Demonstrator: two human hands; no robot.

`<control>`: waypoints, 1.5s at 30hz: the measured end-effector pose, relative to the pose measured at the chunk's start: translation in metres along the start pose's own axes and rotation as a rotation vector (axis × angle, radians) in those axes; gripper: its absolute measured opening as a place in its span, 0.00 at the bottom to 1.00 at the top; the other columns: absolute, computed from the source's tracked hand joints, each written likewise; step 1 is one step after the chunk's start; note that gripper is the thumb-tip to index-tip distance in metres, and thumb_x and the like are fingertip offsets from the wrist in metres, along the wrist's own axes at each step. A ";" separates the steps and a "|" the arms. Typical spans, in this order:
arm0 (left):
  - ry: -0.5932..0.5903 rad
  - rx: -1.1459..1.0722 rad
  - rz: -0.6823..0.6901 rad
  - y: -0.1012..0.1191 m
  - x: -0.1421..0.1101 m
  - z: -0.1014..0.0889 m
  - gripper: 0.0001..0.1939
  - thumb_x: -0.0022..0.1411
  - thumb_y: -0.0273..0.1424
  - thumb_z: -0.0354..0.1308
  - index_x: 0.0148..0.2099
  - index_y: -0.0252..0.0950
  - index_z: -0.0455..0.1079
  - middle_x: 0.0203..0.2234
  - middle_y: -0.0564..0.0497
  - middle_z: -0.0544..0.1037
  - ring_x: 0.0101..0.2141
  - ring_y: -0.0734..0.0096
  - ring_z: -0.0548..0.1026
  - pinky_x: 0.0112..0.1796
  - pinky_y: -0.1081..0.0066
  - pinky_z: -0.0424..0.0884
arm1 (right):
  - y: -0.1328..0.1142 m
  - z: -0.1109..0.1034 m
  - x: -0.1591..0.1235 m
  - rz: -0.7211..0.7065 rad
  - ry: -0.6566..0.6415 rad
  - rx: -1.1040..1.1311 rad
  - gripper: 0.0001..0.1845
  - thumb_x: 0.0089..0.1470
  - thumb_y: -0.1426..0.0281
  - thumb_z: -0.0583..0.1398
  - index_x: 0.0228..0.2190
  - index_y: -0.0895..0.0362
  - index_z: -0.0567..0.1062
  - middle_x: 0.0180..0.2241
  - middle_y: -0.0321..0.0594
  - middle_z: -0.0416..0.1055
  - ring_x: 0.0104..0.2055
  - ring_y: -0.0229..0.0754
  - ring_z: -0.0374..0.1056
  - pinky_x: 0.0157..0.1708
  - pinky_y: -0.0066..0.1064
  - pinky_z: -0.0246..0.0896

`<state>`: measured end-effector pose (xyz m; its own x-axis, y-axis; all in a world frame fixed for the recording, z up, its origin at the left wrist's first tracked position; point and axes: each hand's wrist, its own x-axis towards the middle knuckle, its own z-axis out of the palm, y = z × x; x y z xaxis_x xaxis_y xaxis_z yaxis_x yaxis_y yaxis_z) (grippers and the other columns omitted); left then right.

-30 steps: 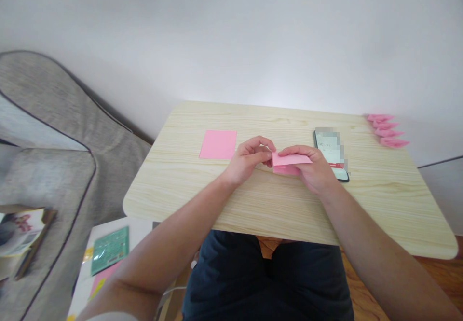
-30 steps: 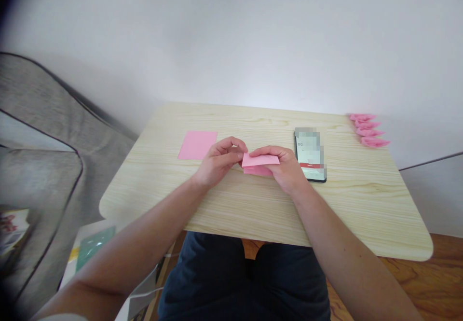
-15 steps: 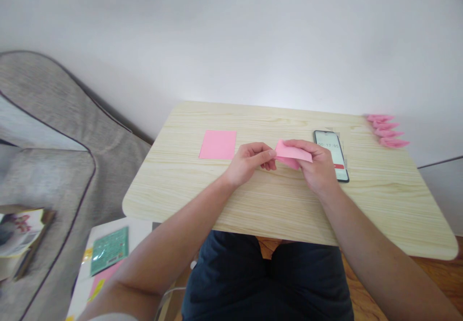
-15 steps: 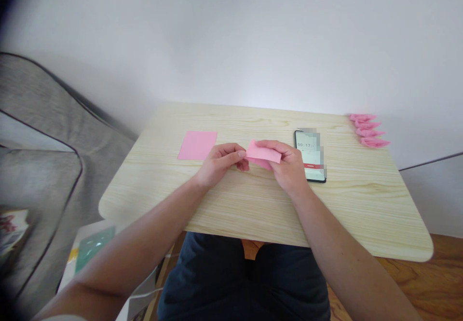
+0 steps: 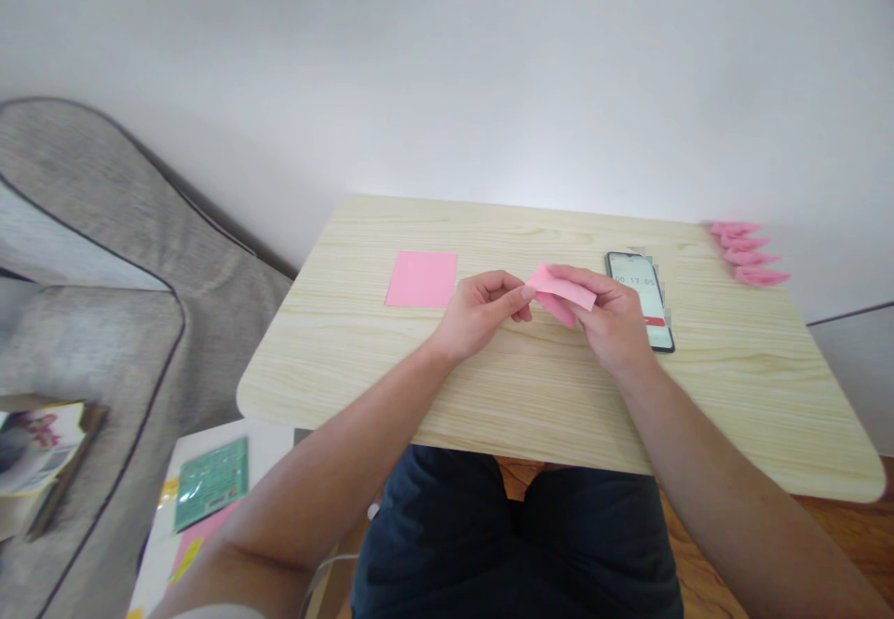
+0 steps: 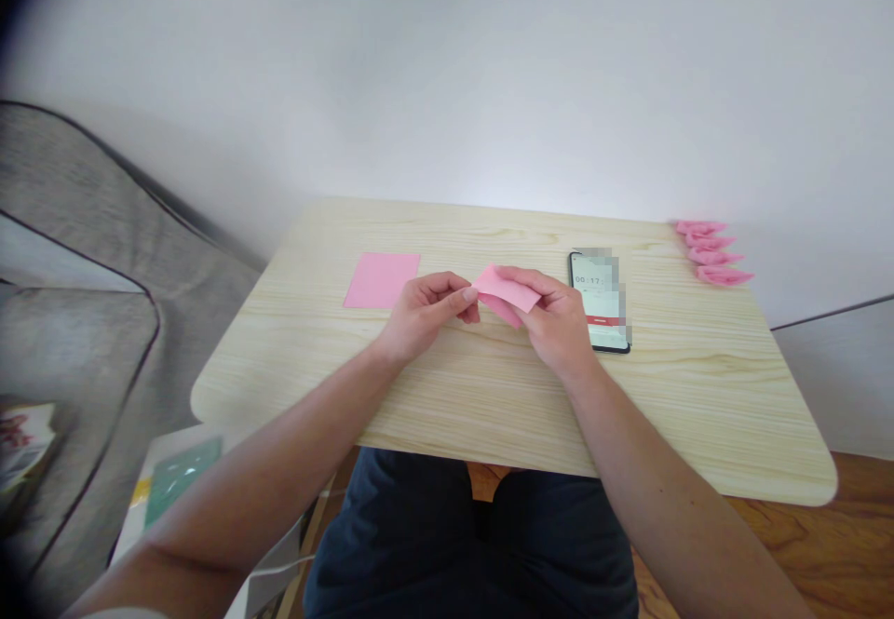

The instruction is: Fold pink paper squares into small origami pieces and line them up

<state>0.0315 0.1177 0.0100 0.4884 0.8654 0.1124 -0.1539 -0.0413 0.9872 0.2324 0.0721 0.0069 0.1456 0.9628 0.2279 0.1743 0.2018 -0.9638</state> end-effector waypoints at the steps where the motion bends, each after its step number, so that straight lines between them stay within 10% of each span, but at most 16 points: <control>1: 0.007 0.004 0.005 0.000 0.000 0.000 0.18 0.64 0.44 0.67 0.37 0.32 0.77 0.27 0.49 0.81 0.29 0.74 0.75 0.35 0.72 0.72 | 0.001 0.000 0.000 0.005 -0.013 0.022 0.17 0.54 0.66 0.69 0.47 0.45 0.84 0.51 0.37 0.81 0.55 0.50 0.75 0.60 0.48 0.66; 10: 0.093 -0.019 0.072 -0.001 0.002 -0.002 0.15 0.65 0.40 0.66 0.34 0.33 0.75 0.25 0.50 0.79 0.29 0.74 0.75 0.35 0.72 0.70 | 0.002 -0.006 0.000 -0.042 -0.192 0.196 0.25 0.54 0.59 0.65 0.53 0.46 0.82 0.55 0.38 0.79 0.59 0.57 0.71 0.61 0.50 0.63; 18: 0.072 0.004 0.067 -0.001 0.001 -0.001 0.13 0.64 0.38 0.66 0.33 0.33 0.74 0.24 0.51 0.78 0.28 0.74 0.74 0.34 0.72 0.70 | 0.001 0.003 -0.001 0.041 -0.060 0.156 0.11 0.56 0.59 0.70 0.41 0.47 0.85 0.42 0.38 0.83 0.44 0.47 0.77 0.46 0.40 0.72; 24: -0.034 0.037 0.050 -0.004 -0.002 0.000 0.12 0.65 0.36 0.66 0.35 0.32 0.74 0.25 0.52 0.77 0.28 0.75 0.74 0.33 0.73 0.69 | -0.005 0.004 -0.001 0.127 -0.089 0.244 0.22 0.53 0.62 0.73 0.50 0.46 0.80 0.35 0.35 0.82 0.32 0.39 0.74 0.31 0.31 0.68; 29: -0.055 0.052 0.031 -0.006 -0.003 0.001 0.13 0.65 0.38 0.66 0.37 0.33 0.75 0.28 0.51 0.78 0.31 0.74 0.75 0.35 0.72 0.71 | -0.003 0.002 0.000 0.145 -0.096 0.123 0.11 0.53 0.59 0.72 0.34 0.52 0.84 0.32 0.37 0.81 0.32 0.39 0.72 0.31 0.31 0.66; 45: 0.003 0.186 0.056 -0.009 -0.003 0.000 0.16 0.64 0.44 0.66 0.38 0.35 0.76 0.29 0.49 0.79 0.31 0.70 0.77 0.35 0.69 0.74 | -0.002 0.001 0.000 0.157 -0.117 0.126 0.10 0.54 0.58 0.71 0.32 0.52 0.84 0.31 0.36 0.80 0.31 0.38 0.71 0.32 0.31 0.64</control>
<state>0.0315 0.1153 0.0010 0.4812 0.8605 0.1674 -0.0191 -0.1806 0.9834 0.2308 0.0721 0.0089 0.0462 0.9969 0.0630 0.0345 0.0614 -0.9975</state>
